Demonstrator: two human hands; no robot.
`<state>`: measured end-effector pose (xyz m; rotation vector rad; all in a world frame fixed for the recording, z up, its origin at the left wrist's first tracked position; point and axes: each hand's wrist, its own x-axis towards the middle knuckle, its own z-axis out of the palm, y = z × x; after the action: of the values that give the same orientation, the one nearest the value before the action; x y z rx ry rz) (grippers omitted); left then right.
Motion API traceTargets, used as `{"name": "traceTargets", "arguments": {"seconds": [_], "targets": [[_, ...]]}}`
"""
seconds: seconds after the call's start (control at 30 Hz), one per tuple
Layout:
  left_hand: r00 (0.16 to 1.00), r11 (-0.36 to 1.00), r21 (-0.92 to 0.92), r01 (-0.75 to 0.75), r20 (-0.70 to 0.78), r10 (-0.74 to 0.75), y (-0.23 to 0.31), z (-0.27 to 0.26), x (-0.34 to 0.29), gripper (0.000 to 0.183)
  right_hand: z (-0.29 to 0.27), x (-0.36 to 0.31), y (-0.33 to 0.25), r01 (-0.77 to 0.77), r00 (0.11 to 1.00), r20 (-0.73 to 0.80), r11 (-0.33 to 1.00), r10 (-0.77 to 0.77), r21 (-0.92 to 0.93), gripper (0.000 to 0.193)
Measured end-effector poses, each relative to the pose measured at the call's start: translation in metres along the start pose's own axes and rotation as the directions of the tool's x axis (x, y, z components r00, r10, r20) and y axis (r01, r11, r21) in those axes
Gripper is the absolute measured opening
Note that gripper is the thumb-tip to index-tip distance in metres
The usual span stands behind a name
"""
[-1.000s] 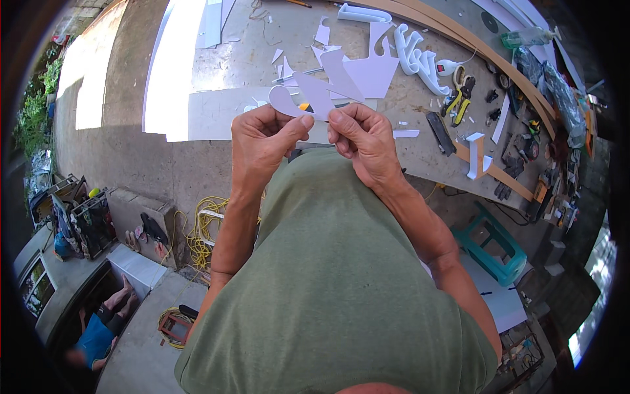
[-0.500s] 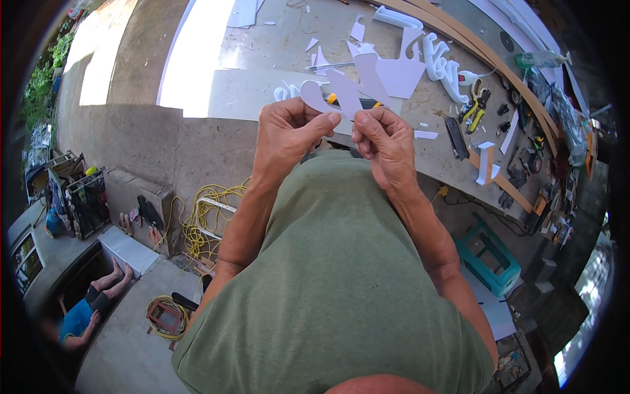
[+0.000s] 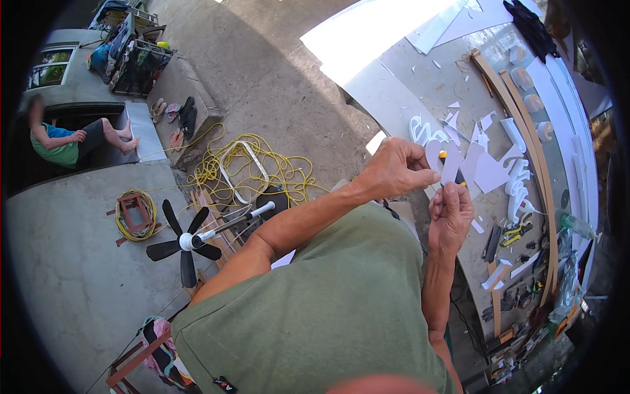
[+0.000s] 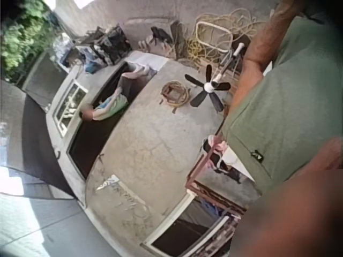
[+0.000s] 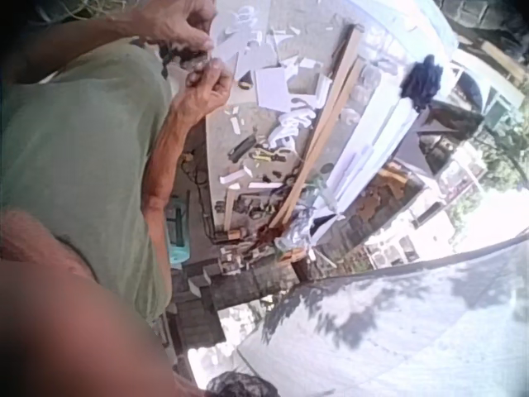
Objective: The person is finishing white foam-board or plastic letters for a sign, including sanding edges, applying adhesive, and arranging them on a table.
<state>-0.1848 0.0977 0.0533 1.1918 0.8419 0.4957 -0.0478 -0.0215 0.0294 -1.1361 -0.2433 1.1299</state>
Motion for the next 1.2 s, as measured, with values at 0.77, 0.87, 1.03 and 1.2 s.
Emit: {"name": "traceTargets", "arguments": {"seconds": [0.77,0.87,1.03,1.2], "targets": [[0.973,0.986,-0.102,-0.130,-0.206,0.107,-0.001,0.036,-0.025,0.014,-0.015,0.006,-0.040,-0.025,0.978,0.202,0.988,0.055,-0.150,0.019],[0.964,0.988,-0.071,-0.134,-0.239,0.113,-0.006,0.044,-0.026,0.015,-0.023,0.009,-0.043,-0.005,0.970,0.240,0.988,0.042,-0.152,0.020],[0.944,0.982,-0.091,-0.167,-0.302,0.133,-0.011,0.055,-0.028,0.013,-0.030,0.013,-0.043,-0.028,0.964,0.251,0.975,0.084,-0.220,0.020],[0.937,0.982,-0.106,-0.159,-0.331,0.116,-0.020,0.057,-0.026,0.012,-0.033,0.018,-0.043,-0.075,0.956,0.261,0.970,0.135,-0.229,0.020]]}}
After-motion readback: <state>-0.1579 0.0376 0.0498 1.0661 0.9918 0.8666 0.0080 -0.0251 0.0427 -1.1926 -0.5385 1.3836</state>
